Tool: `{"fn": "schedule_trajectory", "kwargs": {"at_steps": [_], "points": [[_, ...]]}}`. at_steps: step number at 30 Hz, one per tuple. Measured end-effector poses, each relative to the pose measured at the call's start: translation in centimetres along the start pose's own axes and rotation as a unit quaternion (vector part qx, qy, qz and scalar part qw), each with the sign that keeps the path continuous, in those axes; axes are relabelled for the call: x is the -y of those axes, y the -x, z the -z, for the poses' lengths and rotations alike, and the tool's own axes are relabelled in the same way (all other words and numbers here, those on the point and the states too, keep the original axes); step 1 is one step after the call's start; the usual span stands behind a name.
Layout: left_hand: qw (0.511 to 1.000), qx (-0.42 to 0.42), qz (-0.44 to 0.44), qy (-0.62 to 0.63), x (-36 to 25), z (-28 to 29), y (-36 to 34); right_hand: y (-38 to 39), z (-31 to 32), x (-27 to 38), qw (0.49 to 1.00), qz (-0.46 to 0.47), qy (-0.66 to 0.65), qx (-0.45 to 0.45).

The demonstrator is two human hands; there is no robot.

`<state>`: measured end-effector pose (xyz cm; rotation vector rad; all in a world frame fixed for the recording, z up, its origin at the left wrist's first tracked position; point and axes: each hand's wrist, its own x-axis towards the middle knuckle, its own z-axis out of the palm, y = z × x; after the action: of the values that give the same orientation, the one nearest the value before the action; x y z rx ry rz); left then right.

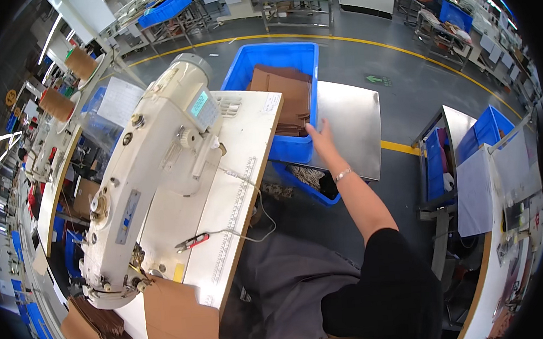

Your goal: Sewing pieces of leather together using an industrial sewing machine.

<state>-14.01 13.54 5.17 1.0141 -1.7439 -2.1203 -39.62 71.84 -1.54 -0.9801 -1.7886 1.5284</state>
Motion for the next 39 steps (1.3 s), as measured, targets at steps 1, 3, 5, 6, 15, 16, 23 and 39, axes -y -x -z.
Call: {"fn": "schedule_trajectory", "kwargs": {"at_steps": [1, 3, 5, 6, 15, 16, 23, 39], "points": [[0.999, -0.045, 0.004, -0.025, 0.4, 0.1, 0.2, 2.1, 0.2, -0.2, 0.995, 0.061, 0.002, -0.078], [0.998, -0.038, 0.006, -0.049, 1.3, 0.4, 0.9, 7.3, 0.7, -0.4, 0.980, 0.150, -0.013, -0.132], [0.998, -0.004, 0.002, -0.070, 2.2, 0.8, 1.8, 14.2, 0.7, -0.5, 0.986, 0.105, -0.126, 0.007], [0.996, 0.017, -0.002, -0.085, 2.6, 0.9, 2.2, 18.5, 1.0, -0.5, 0.980, 0.046, -0.145, 0.131], [0.939, 0.233, -0.052, -0.246, 4.3, -0.2, 5.3, 36.4, -1.0, 6.6, 0.636, 0.069, -0.084, 0.764], [0.912, 0.269, -0.090, -0.297, 4.3, -0.5, 5.3, 36.6, -1.7, 7.8, 0.665, 0.105, -0.002, 0.739], [0.812, 0.396, -0.180, -0.390, 4.4, -2.4, 5.4, 25.5, 4.4, 13.9, 0.725, 0.214, -0.022, 0.655], [0.848, 0.346, -0.119, -0.383, 3.1, -6.4, 4.7, 3.2, 26.3, 5.9, 0.991, -0.013, -0.022, -0.129]]}}
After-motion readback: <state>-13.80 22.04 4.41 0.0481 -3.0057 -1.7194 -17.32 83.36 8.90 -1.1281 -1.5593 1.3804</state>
